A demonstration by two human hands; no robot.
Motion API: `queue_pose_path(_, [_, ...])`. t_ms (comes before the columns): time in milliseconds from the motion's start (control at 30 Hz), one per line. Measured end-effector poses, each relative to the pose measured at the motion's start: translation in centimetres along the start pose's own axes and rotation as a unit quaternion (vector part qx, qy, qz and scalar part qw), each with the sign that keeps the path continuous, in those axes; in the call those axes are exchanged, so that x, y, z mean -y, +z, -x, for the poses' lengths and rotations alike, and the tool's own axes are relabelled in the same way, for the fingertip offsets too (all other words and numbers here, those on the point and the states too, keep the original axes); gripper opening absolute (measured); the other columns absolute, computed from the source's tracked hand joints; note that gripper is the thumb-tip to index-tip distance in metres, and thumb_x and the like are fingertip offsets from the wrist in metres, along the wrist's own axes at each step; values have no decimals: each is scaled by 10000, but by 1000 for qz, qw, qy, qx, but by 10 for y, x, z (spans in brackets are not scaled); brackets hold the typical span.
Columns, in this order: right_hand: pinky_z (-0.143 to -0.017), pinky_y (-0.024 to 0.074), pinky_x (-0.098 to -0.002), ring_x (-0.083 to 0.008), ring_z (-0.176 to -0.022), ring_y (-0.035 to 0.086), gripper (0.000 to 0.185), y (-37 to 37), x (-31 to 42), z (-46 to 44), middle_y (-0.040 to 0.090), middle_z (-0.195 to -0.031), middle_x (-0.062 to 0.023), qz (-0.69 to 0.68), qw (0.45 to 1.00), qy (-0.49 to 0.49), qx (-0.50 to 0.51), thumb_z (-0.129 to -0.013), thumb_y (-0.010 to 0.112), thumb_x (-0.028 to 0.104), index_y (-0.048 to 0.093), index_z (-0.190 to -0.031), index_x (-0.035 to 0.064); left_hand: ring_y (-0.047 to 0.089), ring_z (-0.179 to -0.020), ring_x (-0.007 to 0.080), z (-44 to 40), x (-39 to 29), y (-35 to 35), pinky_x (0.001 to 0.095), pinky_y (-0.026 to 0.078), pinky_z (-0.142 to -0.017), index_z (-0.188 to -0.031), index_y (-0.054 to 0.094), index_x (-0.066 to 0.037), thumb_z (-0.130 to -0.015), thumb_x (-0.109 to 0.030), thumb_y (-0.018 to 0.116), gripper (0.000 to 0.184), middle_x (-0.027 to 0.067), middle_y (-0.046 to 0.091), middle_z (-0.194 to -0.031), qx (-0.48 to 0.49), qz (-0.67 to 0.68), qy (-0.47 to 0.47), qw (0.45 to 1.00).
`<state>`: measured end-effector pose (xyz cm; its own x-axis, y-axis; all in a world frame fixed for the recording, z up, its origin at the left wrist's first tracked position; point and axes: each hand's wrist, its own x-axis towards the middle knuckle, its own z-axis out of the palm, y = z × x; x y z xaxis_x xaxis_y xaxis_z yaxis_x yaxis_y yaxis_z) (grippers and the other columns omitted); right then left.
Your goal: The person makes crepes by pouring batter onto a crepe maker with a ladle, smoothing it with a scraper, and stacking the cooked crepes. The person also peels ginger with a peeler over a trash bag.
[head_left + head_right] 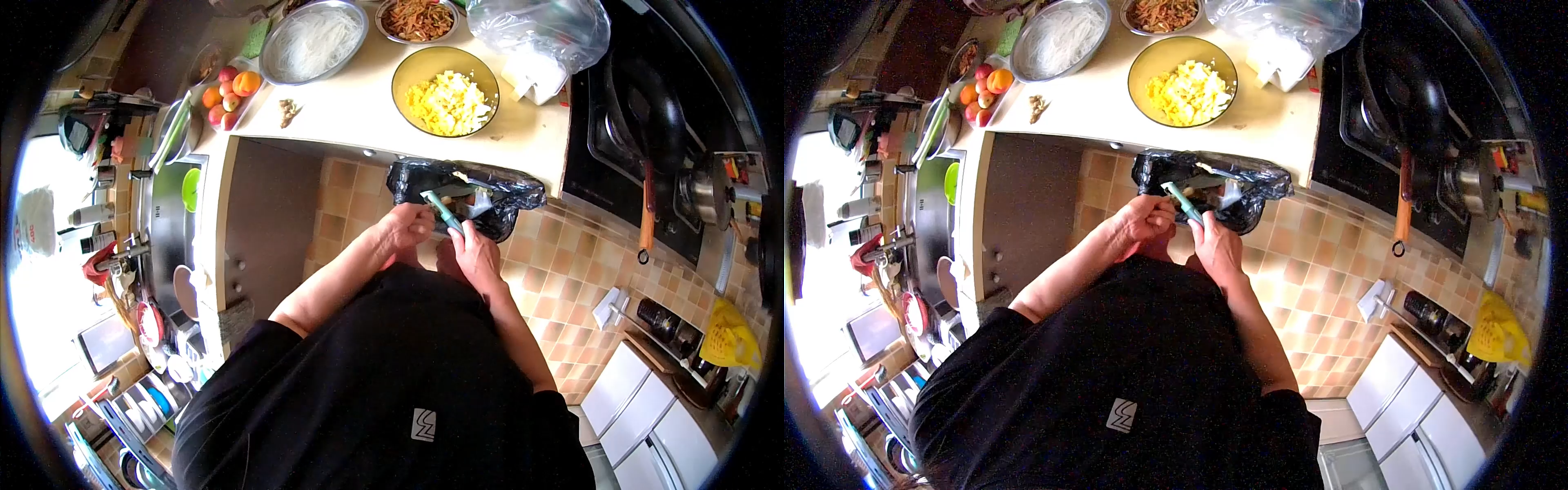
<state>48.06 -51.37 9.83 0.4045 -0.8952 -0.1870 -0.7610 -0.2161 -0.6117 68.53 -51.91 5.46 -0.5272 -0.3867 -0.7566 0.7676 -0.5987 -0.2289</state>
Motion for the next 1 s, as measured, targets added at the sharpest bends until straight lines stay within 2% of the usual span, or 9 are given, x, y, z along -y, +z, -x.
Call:
queue_pose_path(100, [-545, 484, -492, -398, -617, 626, 304, 1, -1, 2, 628, -670, -190, 34, 999, -21, -32, -959, 527, 344, 516, -895, 46, 290, -475, 52, -6, -1, -4, 184, 203, -367, -874, 432, -77, -1033, -205, 347, 221, -29, 367, -657, 10, 35, -25, 999])
queue_pose_path(200, [-536, 494, -485, -384, -592, 632, 298, -2, -1, 1, 626, -640, -175, 68, 997, -18, -32, -956, 528, 347, 519, -892, 56, 288, -482, 52, -4, 2, 1, 199, 200, -368, -867, 451, -90, -1031, -207, 346, 227, -39, 366, -651, -43, -38, 11, 998])
queue_pose_path(300, [-554, 498, -495, -385, -592, 636, 304, -6, -22, -1, 632, -633, -162, 141, 987, 78, -27, -957, 513, 363, 534, -907, 63, 282, -485, 51, 15, 15, 17, 213, 195, -370, -883, 485, -104, -1026, -204, 360, 214, -58, 356, -642, -90, -263, 132, 951])
queue_pose_path(400, [-574, 499, -500, -386, -619, 638, 319, -22, -31, -4, 635, -651, -176, 141, 985, 90, -53, -971, 486, 378, 516, -919, 65, 263, -467, 48, 20, 12, 11, 218, 193, -373, -905, 513, -117, -1021, -205, 372, 203, -73, 344, -635, -73, -307, 166, 934])
queue_pose_path(467, [-572, 496, -497, -385, -615, 636, 311, -28, -19, -6, 633, -654, -179, 129, 988, 64, -62, -970, 490, 376, 505, -922, 69, 246, -452, 42, 20, 10, 7, 208, 182, -376, -925, 512, -110, -1019, -221, 386, 192, -73, 332, -634, -58, -255, 138, 955])
queue_pose_path(600, [-548, 482, -469, -366, -606, 628, 286, -24, -35, 1, 619, -658, -171, 175, 983, 49, 16, -964, 513, 349, 502, -885, 74, 242, -453, 32, 23, 7, 8, 196, 178, -374, -912, 483, -111, -1021, -230, 388, 188, -72, 322, -633, -26, -162, 110, 980])
queue_pose_path(733, [-560, 442, -438, -335, -647, 594, 192, -53, -15, 1, 592, -746, -142, 49, 987, 7, -152, -911, 628, 238, 566, -917, 56, 235, -463, 26, 36, 3, 5, 183, 178, -381, -914, 477, -119, -1025, -229, 383, 182, -77, 309, -640, 15, -148, 97, 984])
queue_pose_path(867, [-651, 449, -431, -338, -777, 583, 202, -72, -39, -27, 562, -855, -155, 54, 961, 62, -264, -905, 642, 198, 581, -973, 18, 237, -485, 22, 39, 2, 4, 172, 178, -401, -1020, 515, -115, -1035, -230, 359, 194, -88, 291, -648, 2, -159, 96, 983])
queue_pose_path(1000, [-672, 446, -439, -343, -792, 575, 177, -92, -44, -68, 554, -889, -163, 55, 954, 108, -273, -911, 638, 151, 584, -988, 1, 239, -490, 21, 43, -1, 18, 172, 183, -417, -1122, 529, -121, -1037, -236, 350, 229, -90, 294, -649, 10, -145, 79, 986])
